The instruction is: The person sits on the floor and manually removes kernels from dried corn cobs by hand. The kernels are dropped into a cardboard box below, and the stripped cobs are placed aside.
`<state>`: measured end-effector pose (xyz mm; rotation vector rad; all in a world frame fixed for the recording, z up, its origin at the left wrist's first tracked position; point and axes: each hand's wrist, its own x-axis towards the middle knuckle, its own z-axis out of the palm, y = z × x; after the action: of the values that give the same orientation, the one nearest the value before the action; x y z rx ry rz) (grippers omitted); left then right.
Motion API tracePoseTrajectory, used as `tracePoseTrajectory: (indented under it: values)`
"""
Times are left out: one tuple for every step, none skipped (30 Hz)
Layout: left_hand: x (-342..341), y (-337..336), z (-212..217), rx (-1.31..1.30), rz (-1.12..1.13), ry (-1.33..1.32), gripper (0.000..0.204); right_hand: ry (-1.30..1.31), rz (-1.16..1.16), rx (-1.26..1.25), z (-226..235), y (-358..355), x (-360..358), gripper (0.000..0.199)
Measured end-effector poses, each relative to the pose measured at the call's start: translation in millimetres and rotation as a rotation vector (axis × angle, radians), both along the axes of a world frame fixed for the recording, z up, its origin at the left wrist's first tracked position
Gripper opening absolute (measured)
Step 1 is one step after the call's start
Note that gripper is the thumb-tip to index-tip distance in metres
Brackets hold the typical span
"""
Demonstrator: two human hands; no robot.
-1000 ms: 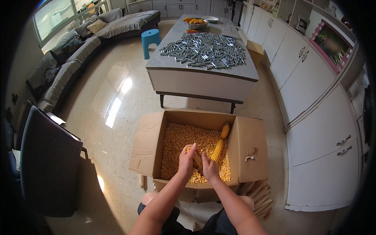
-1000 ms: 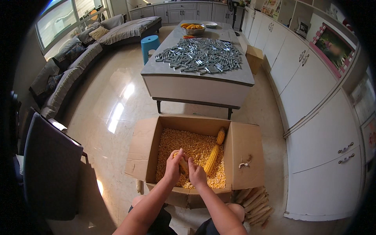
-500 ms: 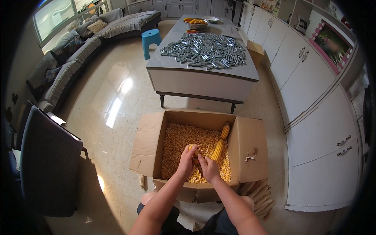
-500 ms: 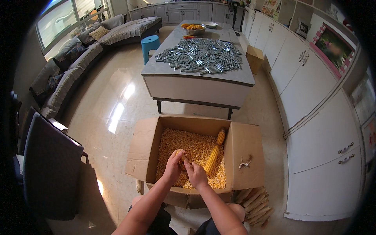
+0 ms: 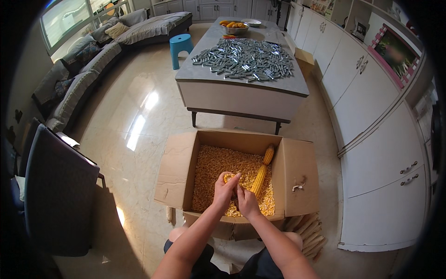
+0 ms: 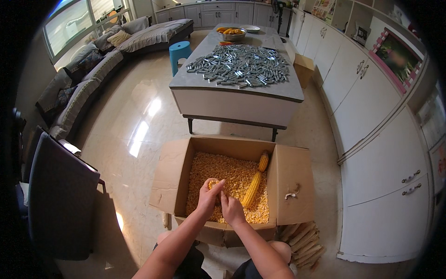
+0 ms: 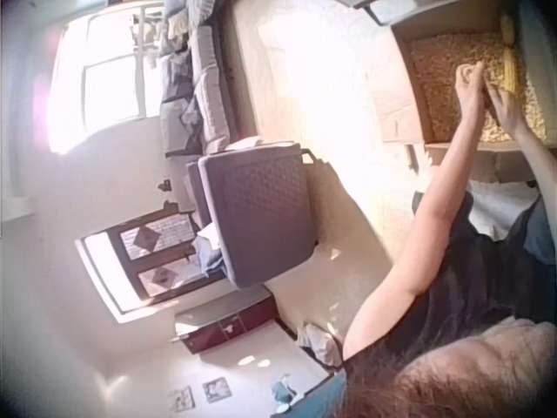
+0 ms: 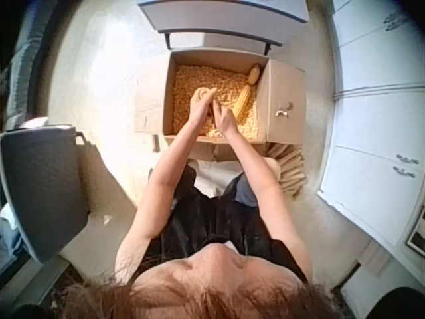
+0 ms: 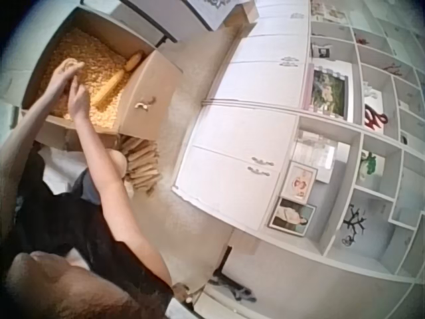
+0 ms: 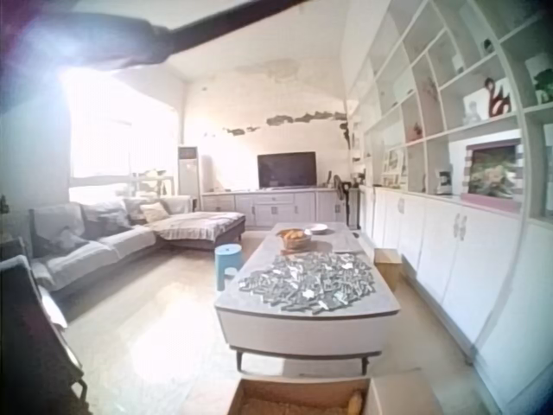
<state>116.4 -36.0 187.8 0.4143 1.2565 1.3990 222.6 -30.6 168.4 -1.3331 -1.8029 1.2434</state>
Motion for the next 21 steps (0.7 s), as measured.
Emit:
tracePoseTrajectory:
  values:
    - [-0.1, -0.1, 0.9, -0.008, -0.010, 0.019, 0.016, 0.018, -0.013, 0.000, -6.0, 0.0, -0.1, 0.042]
    - [-0.8, 0.3, -2.7, 0.045, 0.006, -0.095, 0.015, 0.037, -0.026, 0.000, -8.9, 0.1, 0.0, 0.043]
    - [-2.0, 1.4, -4.2, 0.100, 0.022, -0.207, 0.014, 0.039, -0.027, -0.064, -6.8, 2.3, 0.9, 0.044]
    - [-3.2, 1.9, -3.3, 0.154, 0.037, -0.320, 0.014, 0.041, -0.027, -0.127, -3.0, 6.2, 2.4, 0.045]
    - [-4.1, -0.7, 0.0, 0.169, -0.011, -0.364, 0.013, 0.044, -0.028, -0.191, 0.2, 8.5, 3.2, 0.046]
    - [-4.0, 0.0, -0.7, 0.162, -0.017, -0.323, 0.013, 0.057, -0.030, -0.175, 1.9, 8.5, 3.3, 0.047]
    - [-4.0, 1.1, -2.4, 0.155, -0.022, -0.281, 0.013, 0.070, -0.033, -0.159, 3.5, 8.2, 3.2, 0.048]
    - [-4.0, 2.3, -4.5, 0.147, -0.028, -0.239, 0.013, 0.084, -0.035, -0.142, 4.1, 7.9, 2.9, 0.049]
    - [-3.4, 3.2, -8.6, 0.159, -0.028, -0.183, 0.012, 0.118, -0.047, -0.112, -2.7, 7.3, 2.3, 0.049]
    - [-2.4, 3.3, -13.4, 0.170, -0.028, -0.128, 0.012, 0.153, -0.058, -0.082, -14.2, 6.1, 1.1, 0.050]
    - [-1.3, 3.4, -15.7, 0.182, -0.028, -0.073, 0.012, 0.187, -0.069, -0.051, -20.8, 5.4, 0.9, 0.050]
    - [-0.9, 3.5, -16.0, 0.177, -0.016, -0.067, 0.012, 0.123, -0.045, -0.109, -18.6, 5.8, 1.7, 0.050]
    - [-0.6, 3.7, -15.9, 0.173, -0.005, -0.060, 0.012, 0.058, -0.021, -0.167, -13.3, 6.4, 3.5, 0.050]
    - [-0.6, 3.7, -15.7, 0.168, 0.006, -0.054, 0.013, -0.007, 0.003, -0.225, -7.9, 6.2, 4.5, 0.050]
    - [-0.6, 3.7, -14.9, 0.143, 0.009, -0.050, 0.013, 0.016, 0.008, -0.169, -2.1, 4.7, 4.1, 0.051]
    - [-0.6, 3.5, -13.6, 0.118, 0.011, -0.046, 0.013, 0.039, 0.014, -0.114, 3.9, 2.5, 3.0, 0.051]
    - [-0.6, 3.5, -12.6, 0.094, 0.013, -0.042, 0.013, 0.062, 0.020, -0.058, 6.6, 1.3, 2.0, 0.051]
    - [-0.7, 3.6, -11.5, 0.087, 0.001, -0.050, 0.014, 0.070, 0.016, -0.059, 2.8, 2.1, 1.4, 0.052]
    - [-0.9, 3.7, -10.6, 0.080, -0.012, -0.058, 0.016, 0.078, 0.011, -0.060, -4.4, 3.9, 0.7, 0.053]
    - [-0.7, 3.9, -10.2, 0.073, -0.024, -0.066, 0.018, 0.085, 0.006, -0.061, -8.2, 4.9, 0.7, 0.054]
    - [-0.4, 3.7, -11.7, 0.085, 0.005, -0.082, 0.019, 0.037, 0.011, -0.084, -4.2, 5.9, 1.1, 0.054]
